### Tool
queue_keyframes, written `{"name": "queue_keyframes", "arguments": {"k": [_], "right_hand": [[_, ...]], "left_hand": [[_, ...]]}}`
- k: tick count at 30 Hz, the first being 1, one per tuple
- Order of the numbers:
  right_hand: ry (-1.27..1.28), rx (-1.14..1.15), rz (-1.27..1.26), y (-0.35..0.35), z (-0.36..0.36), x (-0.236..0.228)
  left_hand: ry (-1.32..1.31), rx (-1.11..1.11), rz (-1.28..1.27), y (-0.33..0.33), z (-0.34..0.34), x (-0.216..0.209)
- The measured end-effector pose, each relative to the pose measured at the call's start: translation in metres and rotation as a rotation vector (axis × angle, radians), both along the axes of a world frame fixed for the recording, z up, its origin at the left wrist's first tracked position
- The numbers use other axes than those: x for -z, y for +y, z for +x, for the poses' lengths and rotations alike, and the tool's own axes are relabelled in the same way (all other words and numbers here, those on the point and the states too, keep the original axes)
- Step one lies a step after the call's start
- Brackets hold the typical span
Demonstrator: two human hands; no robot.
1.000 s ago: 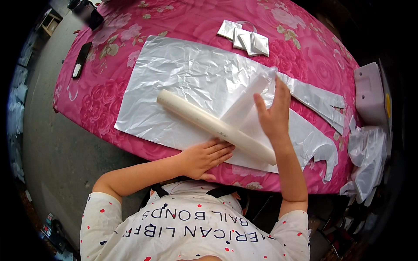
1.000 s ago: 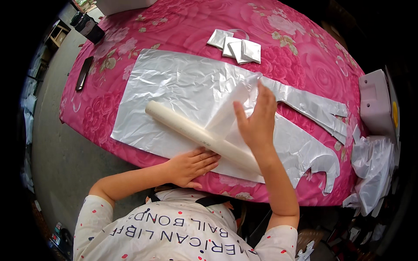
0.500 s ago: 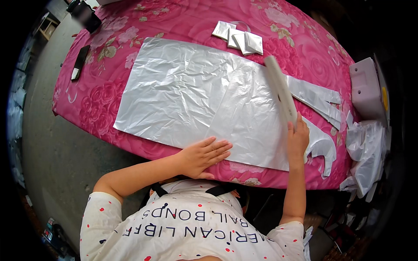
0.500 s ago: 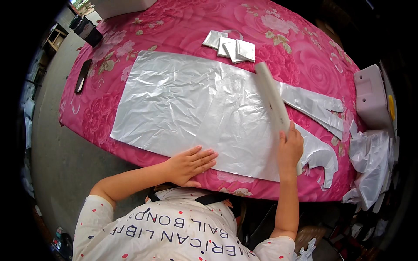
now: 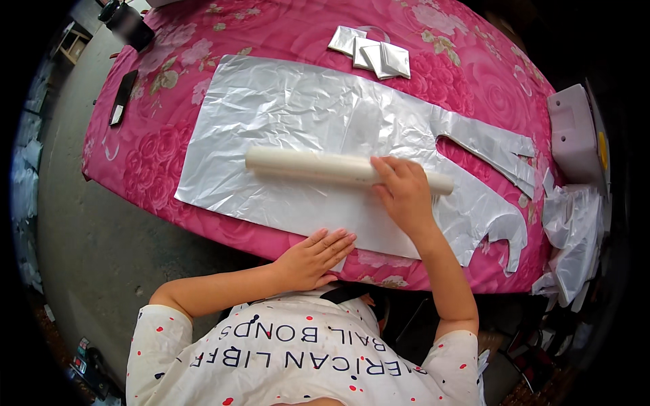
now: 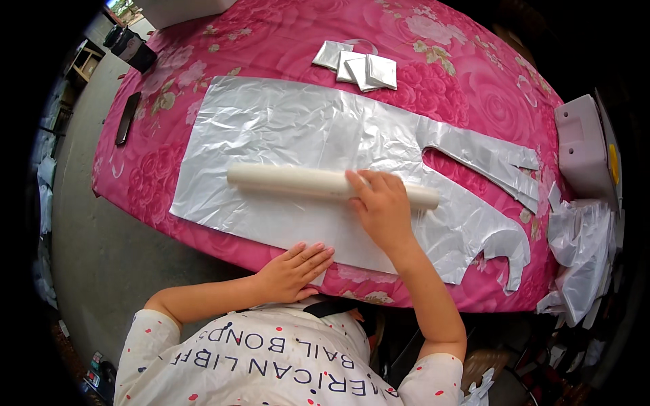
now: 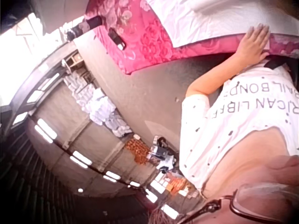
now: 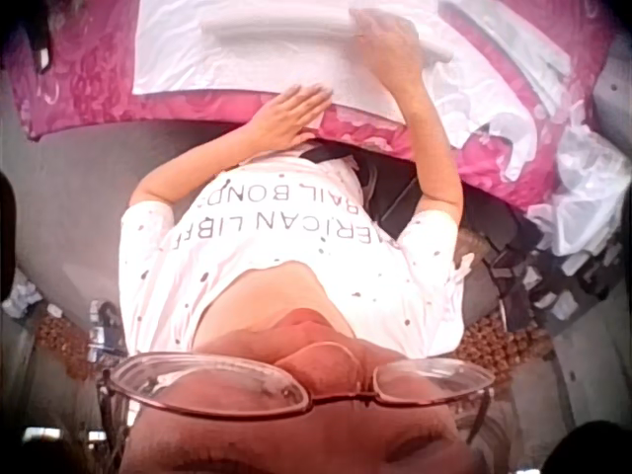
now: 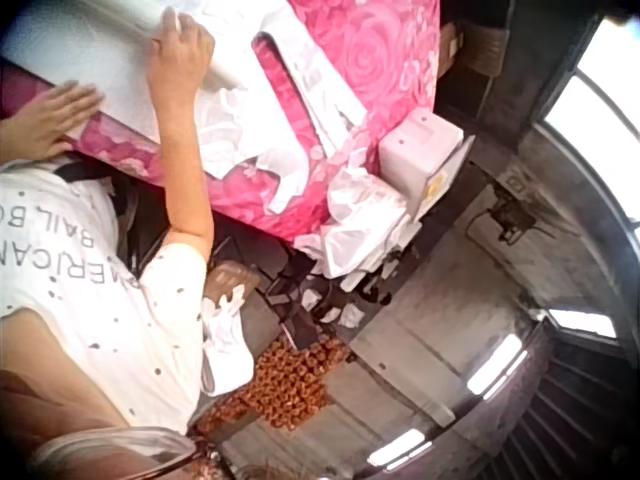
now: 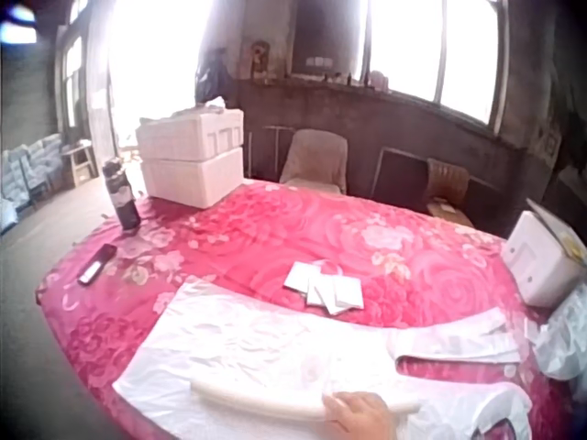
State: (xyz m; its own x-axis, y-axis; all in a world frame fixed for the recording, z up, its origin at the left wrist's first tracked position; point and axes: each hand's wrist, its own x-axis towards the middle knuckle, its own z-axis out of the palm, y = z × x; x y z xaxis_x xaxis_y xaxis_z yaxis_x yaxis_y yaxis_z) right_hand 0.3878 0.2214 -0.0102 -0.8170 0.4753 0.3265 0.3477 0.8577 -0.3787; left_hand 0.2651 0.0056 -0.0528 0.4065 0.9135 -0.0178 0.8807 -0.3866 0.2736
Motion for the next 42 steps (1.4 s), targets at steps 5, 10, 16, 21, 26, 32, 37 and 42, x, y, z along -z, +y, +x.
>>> {"name": "queue_keyframes", "arguments": {"k": [5, 10, 16, 21, 26, 32, 37, 42], "right_hand": [[0.051, 0.119, 0.097, 0.073, -0.038, 0.011], [0.151, -0.015, 0.009, 0.041, -0.034, -0.006], [-0.005, -0.374, -0.304, -0.031, 0.000, 0.011], [0.017, -0.301, -0.327, -0.038, -0.004, 0.008], [0.115, -0.217, -0.336, -0.039, -0.005, 0.024], [0.170, -0.145, -0.342, -0.045, -0.008, 0.021], [0.127, -0.123, -0.245, -0.045, -0.003, 0.019], [0.195, -0.081, -0.242, -0.039, 0.003, 0.018]], "left_hand": [[-0.067, 0.017, 0.024, 0.000, -0.003, 0.001], [-0.238, 0.094, 0.178, -0.004, -0.026, 0.000], [-0.350, 0.202, 0.273, 0.006, -0.039, -0.003], [-0.791, 0.017, 0.222, 0.019, -0.046, -0.023], [-0.579, 0.100, 0.105, 0.049, -0.078, -0.035], [-0.364, -0.030, 0.221, 0.063, -0.072, -0.019], [-0.356, -0.093, 0.342, 0.071, -0.065, -0.008], [-0.484, -0.164, 0.280, 0.070, -0.065, -0.012]]}}
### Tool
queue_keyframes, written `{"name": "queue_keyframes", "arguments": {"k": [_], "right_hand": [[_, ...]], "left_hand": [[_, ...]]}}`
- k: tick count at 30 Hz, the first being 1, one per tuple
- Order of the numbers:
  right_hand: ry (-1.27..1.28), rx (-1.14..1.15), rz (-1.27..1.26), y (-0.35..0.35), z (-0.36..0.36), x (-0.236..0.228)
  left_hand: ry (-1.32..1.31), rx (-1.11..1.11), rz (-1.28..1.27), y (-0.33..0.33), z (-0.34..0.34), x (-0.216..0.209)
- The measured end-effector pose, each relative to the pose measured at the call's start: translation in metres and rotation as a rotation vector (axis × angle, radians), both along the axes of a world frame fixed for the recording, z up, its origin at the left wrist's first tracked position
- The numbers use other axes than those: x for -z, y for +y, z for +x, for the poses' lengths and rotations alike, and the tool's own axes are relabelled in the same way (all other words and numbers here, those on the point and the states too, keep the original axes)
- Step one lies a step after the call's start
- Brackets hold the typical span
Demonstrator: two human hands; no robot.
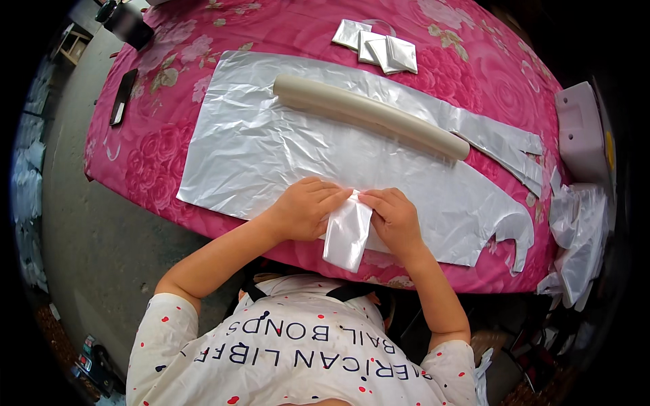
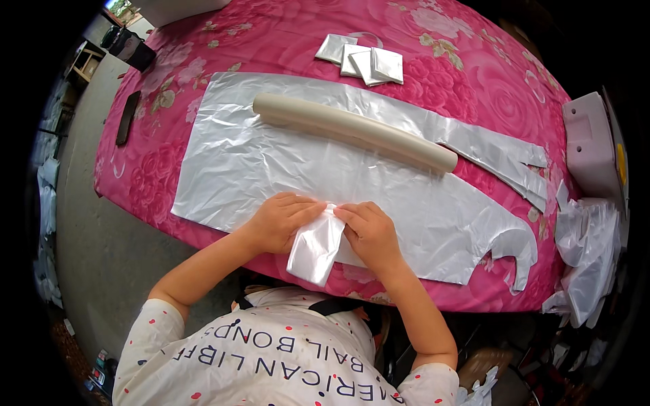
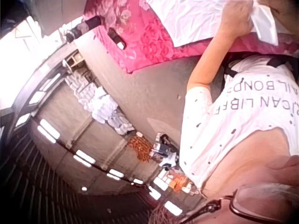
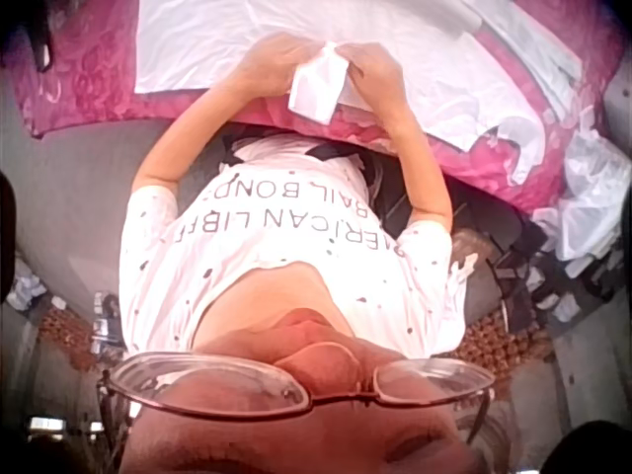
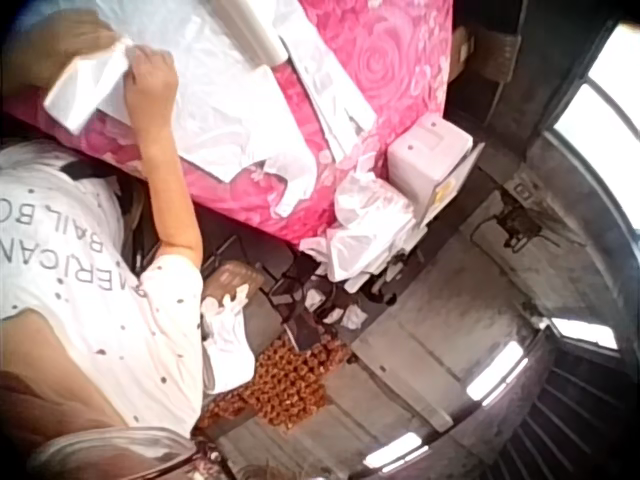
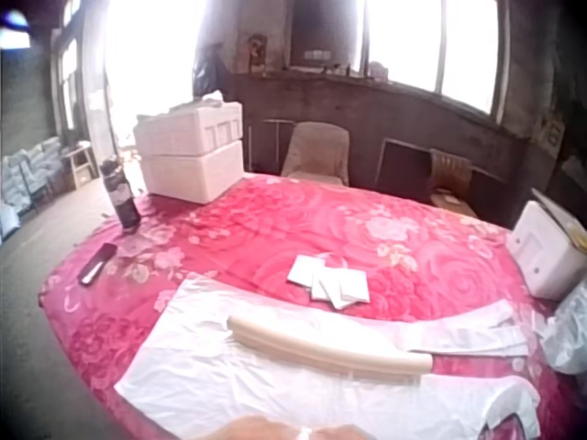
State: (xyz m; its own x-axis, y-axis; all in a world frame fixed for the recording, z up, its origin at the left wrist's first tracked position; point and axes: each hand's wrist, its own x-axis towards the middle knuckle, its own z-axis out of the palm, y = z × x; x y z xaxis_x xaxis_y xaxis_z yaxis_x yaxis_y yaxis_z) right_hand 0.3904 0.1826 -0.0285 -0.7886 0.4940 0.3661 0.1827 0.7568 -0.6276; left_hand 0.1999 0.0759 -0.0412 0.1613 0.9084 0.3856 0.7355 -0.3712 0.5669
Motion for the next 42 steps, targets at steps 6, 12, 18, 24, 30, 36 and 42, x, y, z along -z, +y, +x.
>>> {"name": "queue_keyframes", "arguments": {"k": [6, 12, 18, 24, 30, 36, 42], "right_hand": [[-0.271, 0.380, -0.755, 0.017, -0.020, -0.015], [-0.319, 0.405, -0.906, 0.026, -0.025, -0.015], [-0.195, 0.279, 0.201, 0.014, -0.016, -0.004], [-0.179, -0.133, 0.222, 0.050, -0.014, -0.004], [-0.131, -0.167, 0.038, 0.058, -0.018, -0.004], [-0.009, -0.225, 0.159, 0.022, -0.005, 0.005], [-0.014, -0.141, 0.090, 0.000, 0.005, 0.006]], "left_hand": [[-0.306, -0.307, -0.209, 0.010, 0.016, -0.021], [0.267, -0.109, -0.206, 0.008, 0.028, 0.000], [0.310, -0.135, -0.216, 0.012, 0.025, 0.002], [0.308, -0.166, -0.107, 0.028, 0.021, -0.006], [0.302, -0.103, 0.015, 0.036, 0.008, 0.000], [0.177, 0.040, 0.101, -0.004, 0.013, -0.006], [0.131, 0.019, 0.059, -0.019, 0.009, 0.001]]}}
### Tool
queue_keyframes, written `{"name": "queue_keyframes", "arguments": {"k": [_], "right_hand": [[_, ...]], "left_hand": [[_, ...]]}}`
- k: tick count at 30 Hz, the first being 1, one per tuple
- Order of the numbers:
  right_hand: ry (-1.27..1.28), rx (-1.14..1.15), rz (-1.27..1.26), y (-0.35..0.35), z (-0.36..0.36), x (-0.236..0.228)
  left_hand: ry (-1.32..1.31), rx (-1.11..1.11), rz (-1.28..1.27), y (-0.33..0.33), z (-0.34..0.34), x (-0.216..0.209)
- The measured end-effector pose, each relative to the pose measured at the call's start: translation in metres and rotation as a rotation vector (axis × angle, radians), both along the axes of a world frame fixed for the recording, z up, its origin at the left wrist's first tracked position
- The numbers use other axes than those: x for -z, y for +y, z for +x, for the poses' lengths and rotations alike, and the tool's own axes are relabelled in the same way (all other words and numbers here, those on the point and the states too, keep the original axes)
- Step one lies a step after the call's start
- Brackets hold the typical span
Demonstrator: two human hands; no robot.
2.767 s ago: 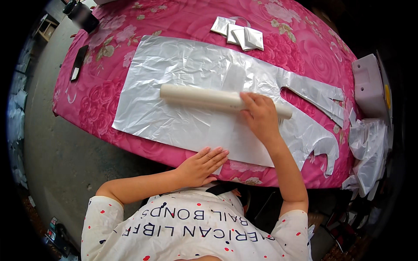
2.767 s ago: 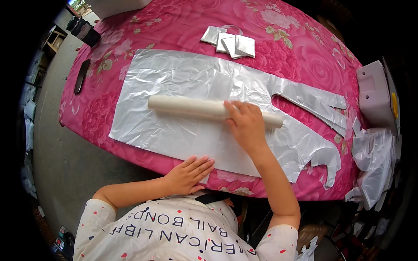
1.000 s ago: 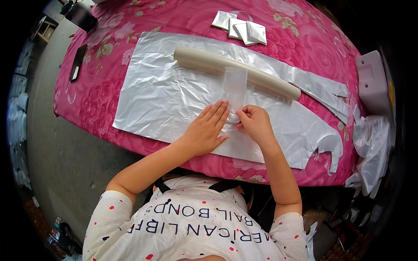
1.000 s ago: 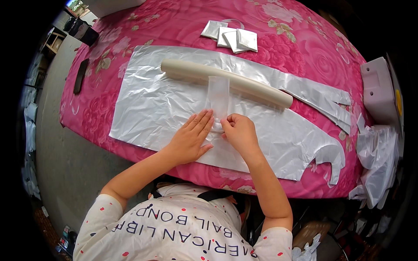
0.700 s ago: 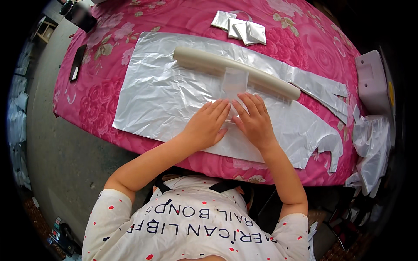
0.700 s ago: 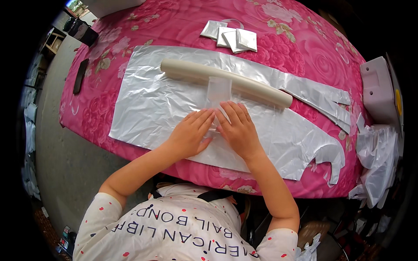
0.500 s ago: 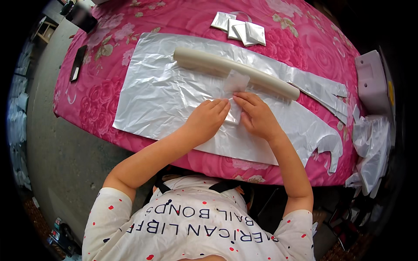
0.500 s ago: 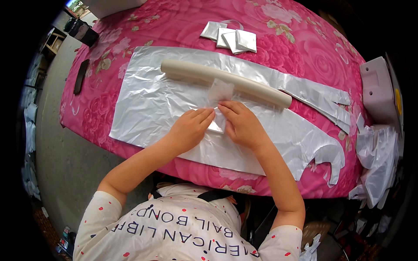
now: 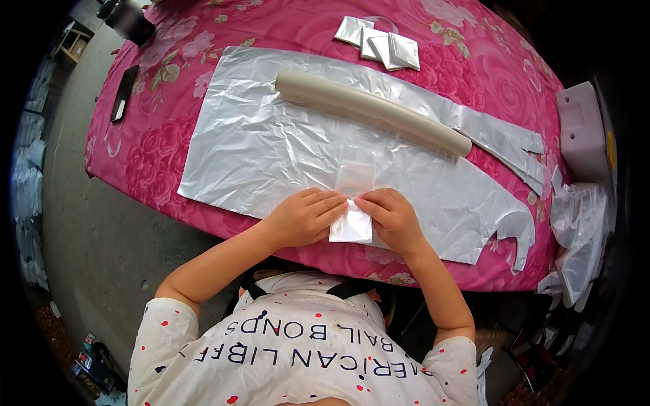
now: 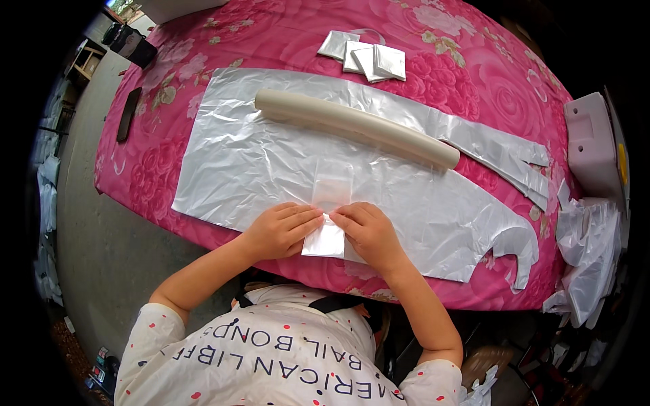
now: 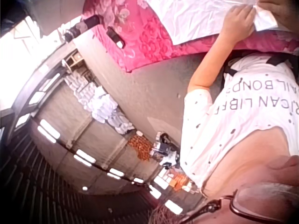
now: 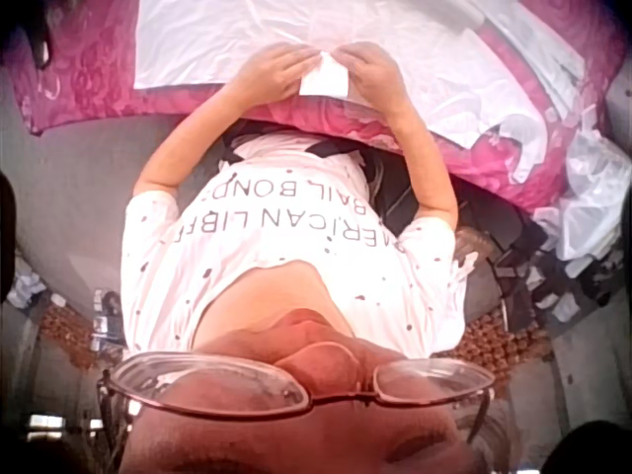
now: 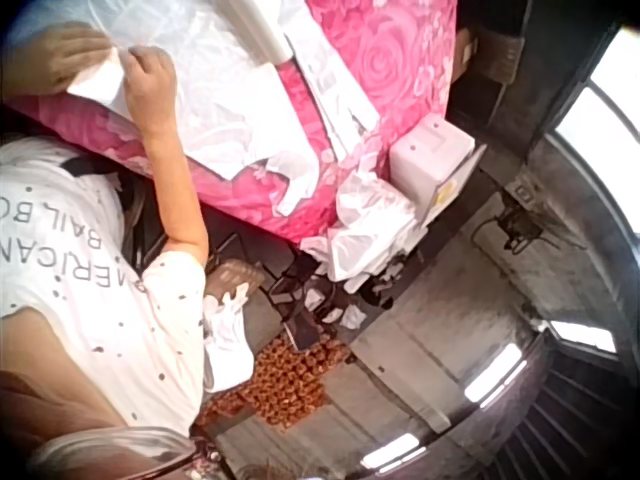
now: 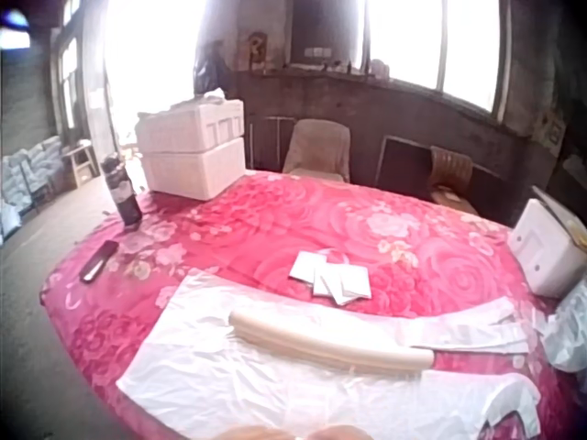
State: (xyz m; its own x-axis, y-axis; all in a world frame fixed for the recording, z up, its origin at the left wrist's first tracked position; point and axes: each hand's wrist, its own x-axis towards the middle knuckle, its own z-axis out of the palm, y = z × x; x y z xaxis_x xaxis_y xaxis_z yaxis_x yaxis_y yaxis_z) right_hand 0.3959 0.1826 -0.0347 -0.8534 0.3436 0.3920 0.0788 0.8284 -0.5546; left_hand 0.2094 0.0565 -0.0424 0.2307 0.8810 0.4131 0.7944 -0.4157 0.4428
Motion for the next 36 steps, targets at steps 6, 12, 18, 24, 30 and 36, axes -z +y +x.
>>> {"name": "queue_keyframes", "arguments": {"k": [6, 12, 18, 24, 30, 36], "right_hand": [[-0.103, 0.272, -0.340, 0.005, -0.003, -0.004], [-0.368, 0.529, -0.653, 0.013, -0.026, -0.019], [-0.479, 0.586, -0.626, 0.018, -0.030, -0.018], [-0.450, 0.591, -0.577, 0.013, -0.032, -0.020], [-0.520, 0.691, -0.198, 0.000, -0.022, -0.031], [-0.422, 0.657, -0.407, -0.013, 0.012, -0.038]], "left_hand": [[-0.276, -0.242, -0.265, 0.011, 0.000, -0.008], [-0.489, -0.506, -0.571, 0.043, -0.004, -0.019], [-0.191, -0.475, -0.378, 0.051, 0.001, -0.033], [0.134, -0.304, -0.246, 0.054, 0.031, 0.005], [0.105, -0.295, -0.208, 0.056, 0.033, 0.015], [0.197, -0.128, -0.317, 0.017, 0.032, -0.003]]}}
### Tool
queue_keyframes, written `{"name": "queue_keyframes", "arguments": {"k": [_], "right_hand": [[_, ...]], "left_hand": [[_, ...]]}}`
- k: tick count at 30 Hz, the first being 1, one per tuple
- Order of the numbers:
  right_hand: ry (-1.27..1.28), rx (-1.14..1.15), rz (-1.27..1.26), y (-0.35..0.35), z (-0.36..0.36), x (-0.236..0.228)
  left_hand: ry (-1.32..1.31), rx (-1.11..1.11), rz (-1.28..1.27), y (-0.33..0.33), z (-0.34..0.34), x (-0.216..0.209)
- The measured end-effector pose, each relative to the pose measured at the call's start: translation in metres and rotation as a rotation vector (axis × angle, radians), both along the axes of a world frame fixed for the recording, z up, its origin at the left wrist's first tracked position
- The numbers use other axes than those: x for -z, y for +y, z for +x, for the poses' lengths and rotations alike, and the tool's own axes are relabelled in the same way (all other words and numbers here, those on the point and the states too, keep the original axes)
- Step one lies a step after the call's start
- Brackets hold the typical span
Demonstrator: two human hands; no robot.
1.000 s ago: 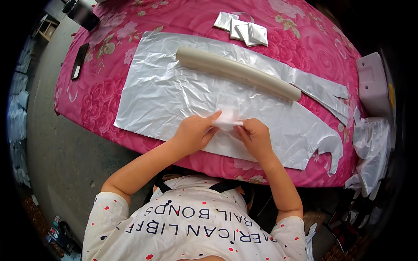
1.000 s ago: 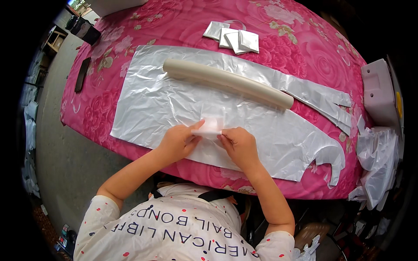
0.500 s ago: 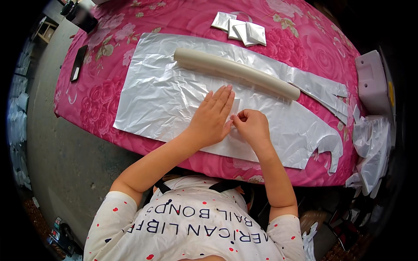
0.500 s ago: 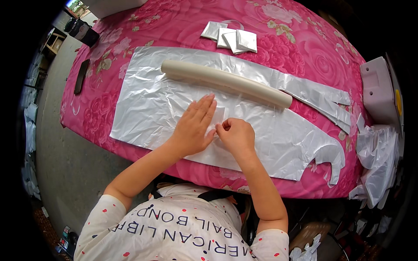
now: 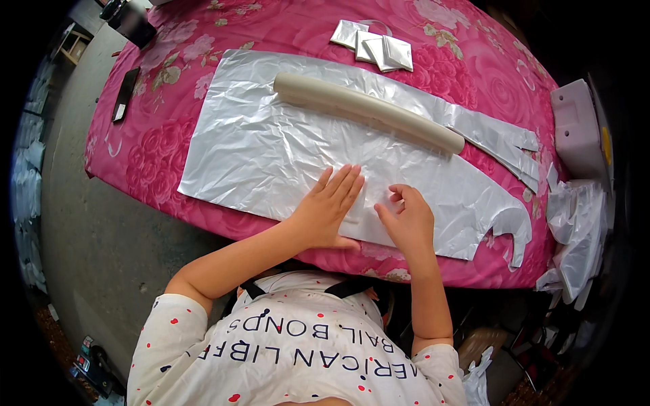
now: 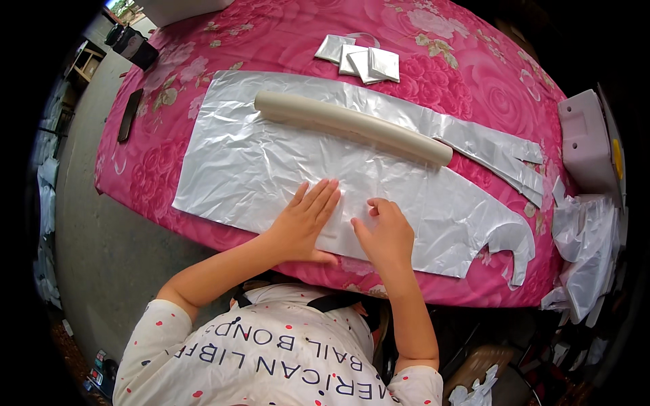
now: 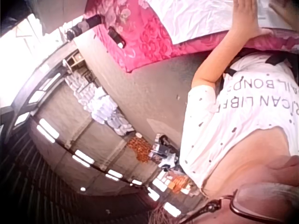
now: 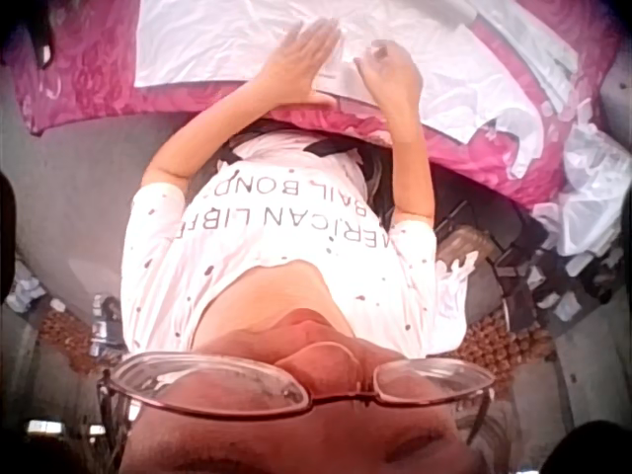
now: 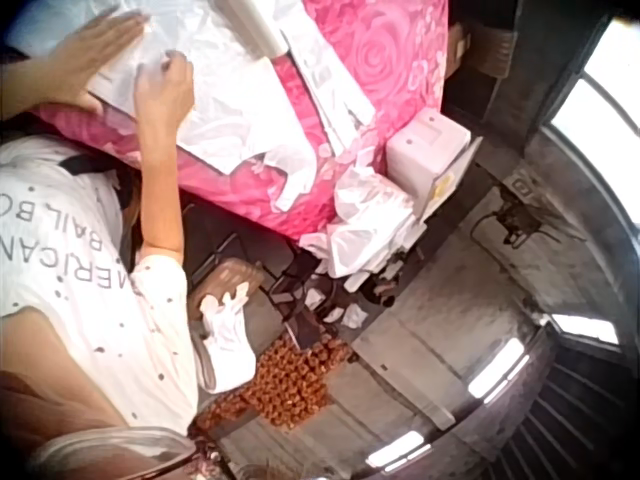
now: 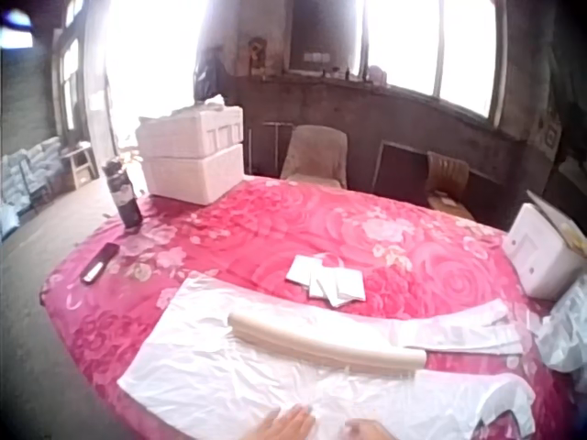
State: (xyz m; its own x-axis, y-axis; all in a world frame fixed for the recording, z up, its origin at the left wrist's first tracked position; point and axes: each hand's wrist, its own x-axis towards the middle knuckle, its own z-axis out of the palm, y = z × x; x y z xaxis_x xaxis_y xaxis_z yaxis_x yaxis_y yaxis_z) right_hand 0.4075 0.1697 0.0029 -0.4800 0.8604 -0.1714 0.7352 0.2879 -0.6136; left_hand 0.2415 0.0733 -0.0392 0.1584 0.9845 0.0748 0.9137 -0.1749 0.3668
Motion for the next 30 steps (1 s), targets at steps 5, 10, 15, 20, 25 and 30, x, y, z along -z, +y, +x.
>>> {"name": "queue_keyframes", "arguments": {"k": [5, 10, 15, 20, 25, 30], "right_hand": [[0.262, -0.195, -0.110, -0.019, 0.012, 0.006], [0.462, -0.631, -0.162, -0.030, -0.001, 0.001], [0.642, -0.658, -0.608, -0.026, -0.021, -0.004], [0.779, -0.405, 0.021, 0.041, -0.051, -0.010], [0.385, -0.205, 1.137, 0.199, -0.105, -0.021], [-0.024, -0.469, 1.011, 0.265, -0.108, 0.016]], "left_hand": [[0.087, 0.182, -0.112, -0.061, -0.005, -0.008], [-0.503, 0.104, -0.102, -0.102, -0.011, -0.013], [-0.938, -0.010, 0.057, -0.083, -0.016, -0.029], [-0.903, -0.282, 0.215, -0.059, -0.038, -0.032], [-0.732, -0.349, 0.284, -0.055, -0.050, -0.030], [-0.581, -0.345, 0.264, -0.057, -0.049, -0.034]]}}
